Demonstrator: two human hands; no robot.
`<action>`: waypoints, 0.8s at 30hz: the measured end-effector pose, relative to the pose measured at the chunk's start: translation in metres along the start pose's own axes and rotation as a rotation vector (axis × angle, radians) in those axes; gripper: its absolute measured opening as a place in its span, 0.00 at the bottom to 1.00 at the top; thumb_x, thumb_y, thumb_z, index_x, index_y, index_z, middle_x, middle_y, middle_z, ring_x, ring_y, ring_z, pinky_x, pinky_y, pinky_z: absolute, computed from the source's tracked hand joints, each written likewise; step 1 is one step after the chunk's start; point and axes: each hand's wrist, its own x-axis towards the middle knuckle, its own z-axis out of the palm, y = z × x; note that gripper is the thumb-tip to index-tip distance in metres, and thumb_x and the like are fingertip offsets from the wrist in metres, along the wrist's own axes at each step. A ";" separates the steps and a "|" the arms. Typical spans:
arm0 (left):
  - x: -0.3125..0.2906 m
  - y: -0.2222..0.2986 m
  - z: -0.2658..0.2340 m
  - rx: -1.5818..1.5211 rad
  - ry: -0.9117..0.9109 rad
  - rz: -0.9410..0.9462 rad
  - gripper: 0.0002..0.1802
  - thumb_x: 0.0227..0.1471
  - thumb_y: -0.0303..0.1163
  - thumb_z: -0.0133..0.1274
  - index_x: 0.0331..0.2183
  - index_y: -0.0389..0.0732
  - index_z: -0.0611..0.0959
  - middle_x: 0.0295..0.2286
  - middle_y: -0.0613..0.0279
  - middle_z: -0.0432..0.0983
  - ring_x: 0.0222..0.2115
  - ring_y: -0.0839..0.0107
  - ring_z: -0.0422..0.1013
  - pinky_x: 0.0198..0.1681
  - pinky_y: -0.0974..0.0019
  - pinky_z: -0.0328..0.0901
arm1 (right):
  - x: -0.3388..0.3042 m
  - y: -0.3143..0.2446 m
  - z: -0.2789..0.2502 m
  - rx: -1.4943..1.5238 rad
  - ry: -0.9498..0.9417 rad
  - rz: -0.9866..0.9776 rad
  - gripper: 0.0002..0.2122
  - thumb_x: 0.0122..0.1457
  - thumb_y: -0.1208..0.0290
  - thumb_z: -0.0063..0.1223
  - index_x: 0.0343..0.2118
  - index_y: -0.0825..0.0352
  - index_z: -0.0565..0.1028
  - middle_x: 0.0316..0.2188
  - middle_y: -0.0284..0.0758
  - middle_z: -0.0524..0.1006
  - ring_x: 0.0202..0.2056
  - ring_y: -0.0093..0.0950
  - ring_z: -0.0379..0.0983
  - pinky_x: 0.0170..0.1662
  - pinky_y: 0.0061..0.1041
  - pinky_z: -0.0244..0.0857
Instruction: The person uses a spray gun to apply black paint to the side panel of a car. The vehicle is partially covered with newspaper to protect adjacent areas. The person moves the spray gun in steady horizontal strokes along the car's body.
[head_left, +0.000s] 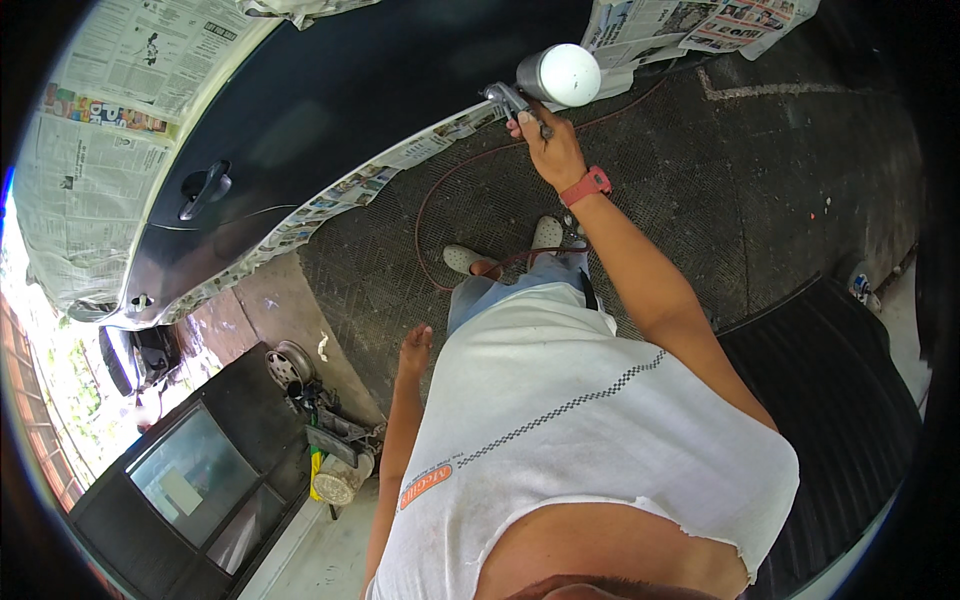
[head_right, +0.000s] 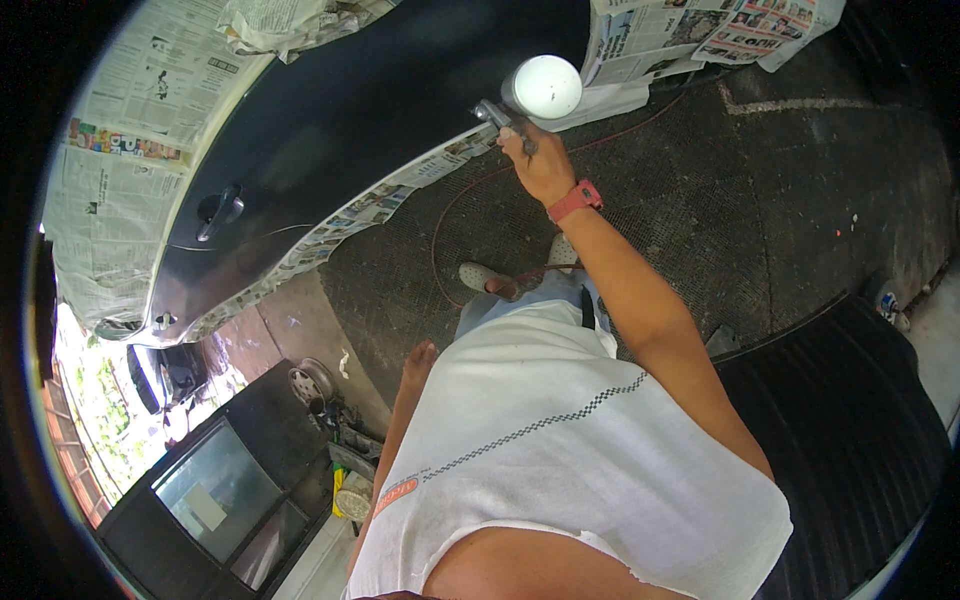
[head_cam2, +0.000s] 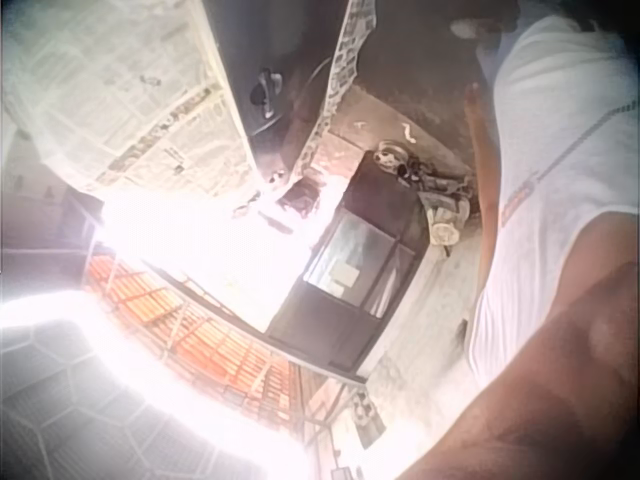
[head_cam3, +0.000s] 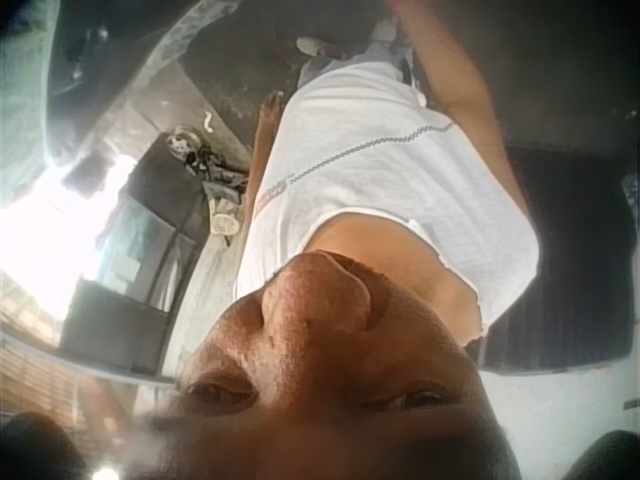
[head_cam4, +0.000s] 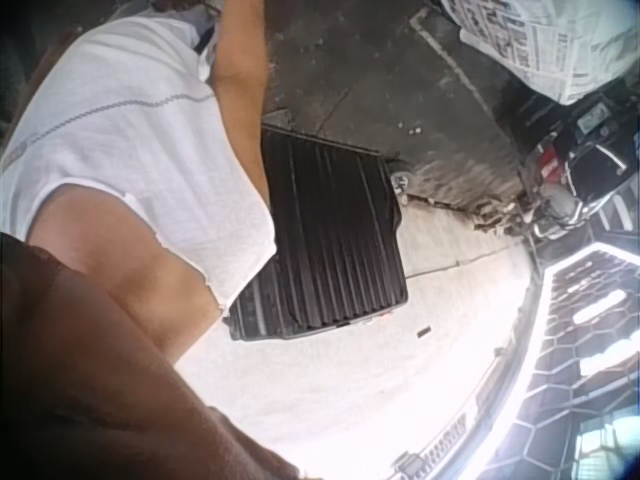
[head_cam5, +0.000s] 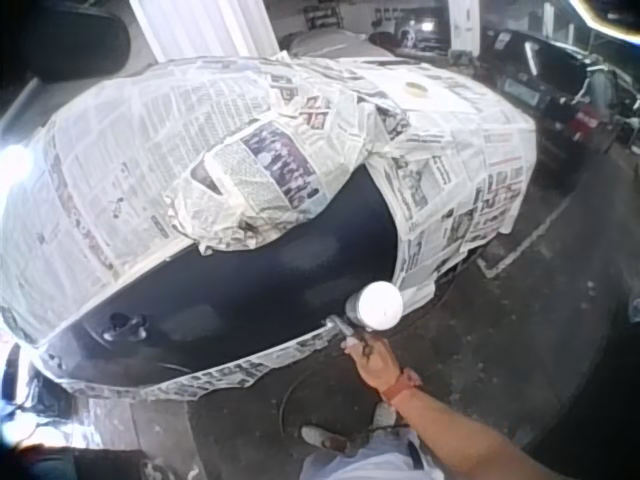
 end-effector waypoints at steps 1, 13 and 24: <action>0.002 -0.007 0.001 0.021 0.003 0.021 0.37 0.63 0.54 0.53 0.58 0.30 0.76 0.39 0.56 0.81 0.39 0.69 0.75 0.49 0.63 0.68 | 0.003 -0.005 -0.004 -0.019 0.012 0.008 0.18 0.71 0.60 0.47 0.47 0.74 0.77 0.31 0.39 0.84 0.34 0.29 0.82 0.42 0.30 0.73; 0.000 -0.007 0.006 0.040 -0.024 -0.025 0.38 0.63 0.55 0.52 0.58 0.30 0.75 0.41 0.54 0.80 0.43 0.65 0.75 0.53 0.63 0.66 | 0.011 0.019 -0.050 -0.171 0.258 0.018 0.20 0.71 0.57 0.46 0.44 0.73 0.79 0.31 0.39 0.85 0.34 0.31 0.83 0.38 0.31 0.72; -0.003 -0.005 0.004 0.002 -0.003 -0.028 0.34 0.62 0.51 0.55 0.57 0.31 0.77 0.39 0.58 0.81 0.39 0.70 0.75 0.48 0.66 0.68 | -0.005 0.043 -0.012 -0.246 0.096 -0.186 0.20 0.69 0.63 0.49 0.57 0.73 0.72 0.37 0.44 0.84 0.36 0.32 0.83 0.44 0.31 0.74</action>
